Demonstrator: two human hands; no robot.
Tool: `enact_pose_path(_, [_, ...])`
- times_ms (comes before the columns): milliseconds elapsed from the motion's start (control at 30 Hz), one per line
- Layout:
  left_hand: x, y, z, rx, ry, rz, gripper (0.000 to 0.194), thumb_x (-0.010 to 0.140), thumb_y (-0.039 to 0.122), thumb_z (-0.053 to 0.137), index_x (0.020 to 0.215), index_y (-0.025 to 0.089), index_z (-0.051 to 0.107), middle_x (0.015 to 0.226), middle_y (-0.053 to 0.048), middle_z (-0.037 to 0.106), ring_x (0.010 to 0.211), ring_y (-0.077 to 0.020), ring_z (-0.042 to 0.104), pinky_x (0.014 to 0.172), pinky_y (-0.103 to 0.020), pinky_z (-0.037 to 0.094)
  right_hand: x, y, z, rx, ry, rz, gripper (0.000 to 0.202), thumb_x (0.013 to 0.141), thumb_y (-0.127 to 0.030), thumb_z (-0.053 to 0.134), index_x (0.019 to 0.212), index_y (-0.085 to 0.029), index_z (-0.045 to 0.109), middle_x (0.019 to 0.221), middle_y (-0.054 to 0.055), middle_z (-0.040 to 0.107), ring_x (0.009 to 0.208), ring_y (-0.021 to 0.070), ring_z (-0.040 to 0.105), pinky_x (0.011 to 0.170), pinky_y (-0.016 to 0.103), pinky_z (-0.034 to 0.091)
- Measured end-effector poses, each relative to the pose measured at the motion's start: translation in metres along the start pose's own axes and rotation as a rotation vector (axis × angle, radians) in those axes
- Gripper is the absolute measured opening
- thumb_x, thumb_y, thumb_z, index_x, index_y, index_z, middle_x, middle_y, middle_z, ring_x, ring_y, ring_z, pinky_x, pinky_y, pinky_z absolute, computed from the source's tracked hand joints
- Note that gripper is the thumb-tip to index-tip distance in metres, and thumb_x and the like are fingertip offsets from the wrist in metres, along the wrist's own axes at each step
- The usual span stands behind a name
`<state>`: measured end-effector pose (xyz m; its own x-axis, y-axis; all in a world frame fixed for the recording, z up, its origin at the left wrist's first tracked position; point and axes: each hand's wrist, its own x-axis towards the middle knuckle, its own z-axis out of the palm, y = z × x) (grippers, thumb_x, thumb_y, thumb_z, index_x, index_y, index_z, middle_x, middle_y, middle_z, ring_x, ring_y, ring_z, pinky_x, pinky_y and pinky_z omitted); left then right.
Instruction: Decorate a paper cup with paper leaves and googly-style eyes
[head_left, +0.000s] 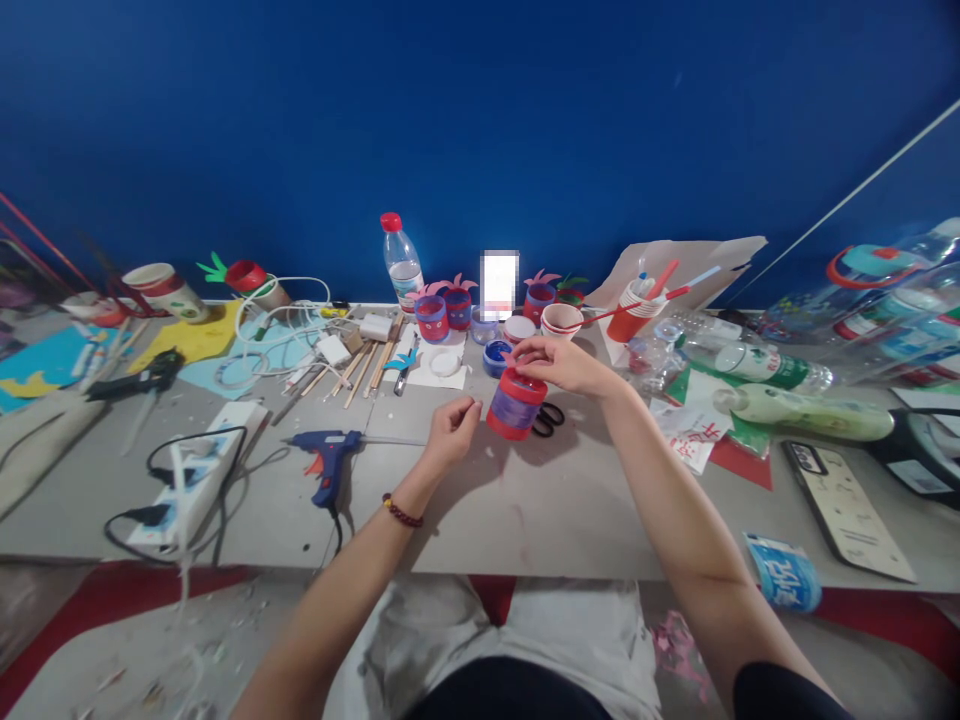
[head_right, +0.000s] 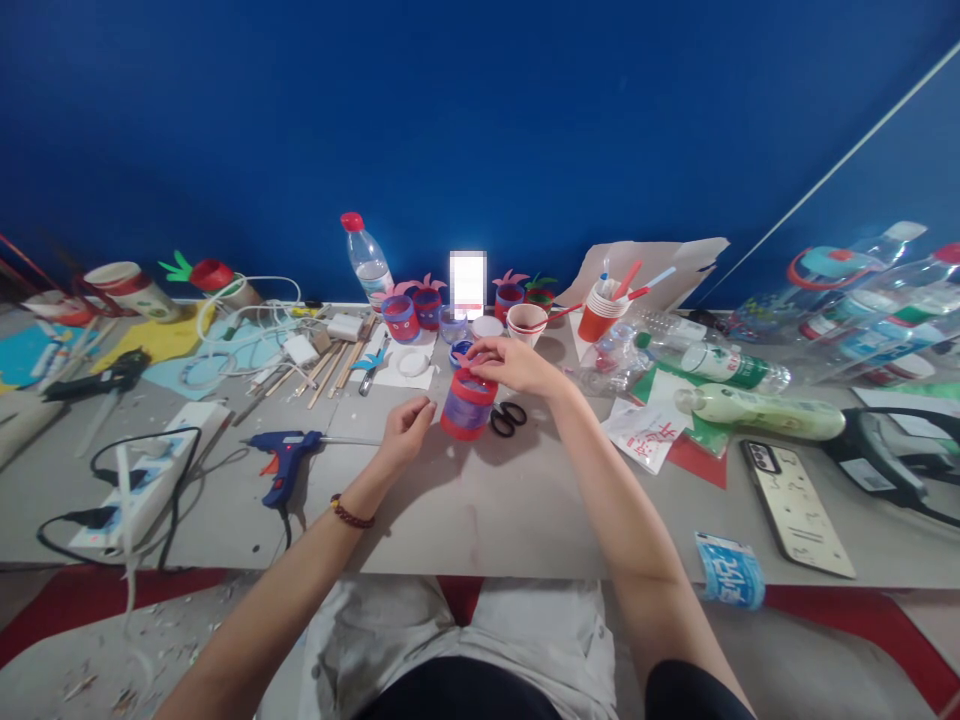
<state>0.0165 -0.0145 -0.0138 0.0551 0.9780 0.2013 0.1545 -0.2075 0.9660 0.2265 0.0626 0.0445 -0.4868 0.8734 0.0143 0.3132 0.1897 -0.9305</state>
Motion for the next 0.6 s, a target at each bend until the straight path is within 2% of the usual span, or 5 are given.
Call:
enact_pose_path(100, [0.001,-0.001,0.0,-0.033,0.037,-0.03,0.053,0.081,0.048,0.057,0.05,0.019,0.027,0.051,0.005,0.021,0.05,-0.0082,0.022,0.051,-0.027,0.018,0.0,0.001,0.0,-0.001,0.004,0.0,0.025,0.083,-0.029,0.066,0.106,-0.019,0.065,0.097,0.007,0.071,0.093,0.0201,0.067,0.08,0.033,0.056])
enact_pose_path(200, [0.003,-0.007,-0.001,-0.153,0.045,-0.129,0.059,0.077,0.06,0.06,0.046,0.019,0.029,0.046,0.006,0.022,0.046,-0.0071,0.021,0.047,-0.027,0.016,0.0,0.0,0.001,0.006,0.0,0.006,0.025,0.082,-0.029,0.066,0.105,-0.019,0.065,0.095,0.007,0.071,0.092,0.02,0.067,0.079,0.033,0.056])
enact_pose_path(333, [0.008,-0.012,-0.003,-0.504,-0.033,-0.267,0.062,0.079,0.065,0.056,0.046,0.02,0.029,0.044,0.007,0.019,0.041,-0.0067,0.02,0.041,-0.024,0.017,0.0,-0.002,0.001,0.006,0.0,0.02,0.025,0.082,-0.028,0.066,0.105,-0.019,0.065,0.096,0.007,0.071,0.091,0.0202,0.067,0.08,0.035,0.056])
enact_pose_path(467, [0.01,-0.005,-0.008,-0.915,-0.179,-0.363,0.05,0.086,0.048,0.057,0.054,0.017,0.035,0.053,0.006,0.024,0.045,-0.0064,0.024,0.042,-0.02,0.025,-0.001,-0.003,-0.001,0.002,0.01,0.015,0.025,0.082,-0.029,0.067,0.105,-0.019,0.065,0.099,0.008,0.07,0.094,0.0205,0.067,0.083,0.036,0.056])
enact_pose_path(600, [0.009,0.003,-0.009,-1.015,-0.197,-0.363,0.027,0.083,0.03,0.062,0.066,0.017,0.045,0.063,0.004,0.031,0.053,-0.0073,0.035,0.051,-0.02,0.035,-0.002,-0.005,-0.001,-0.001,0.006,0.013,0.024,0.082,-0.029,0.067,0.104,-0.02,0.066,0.1,0.008,0.07,0.093,0.0204,0.066,0.083,0.036,0.055])
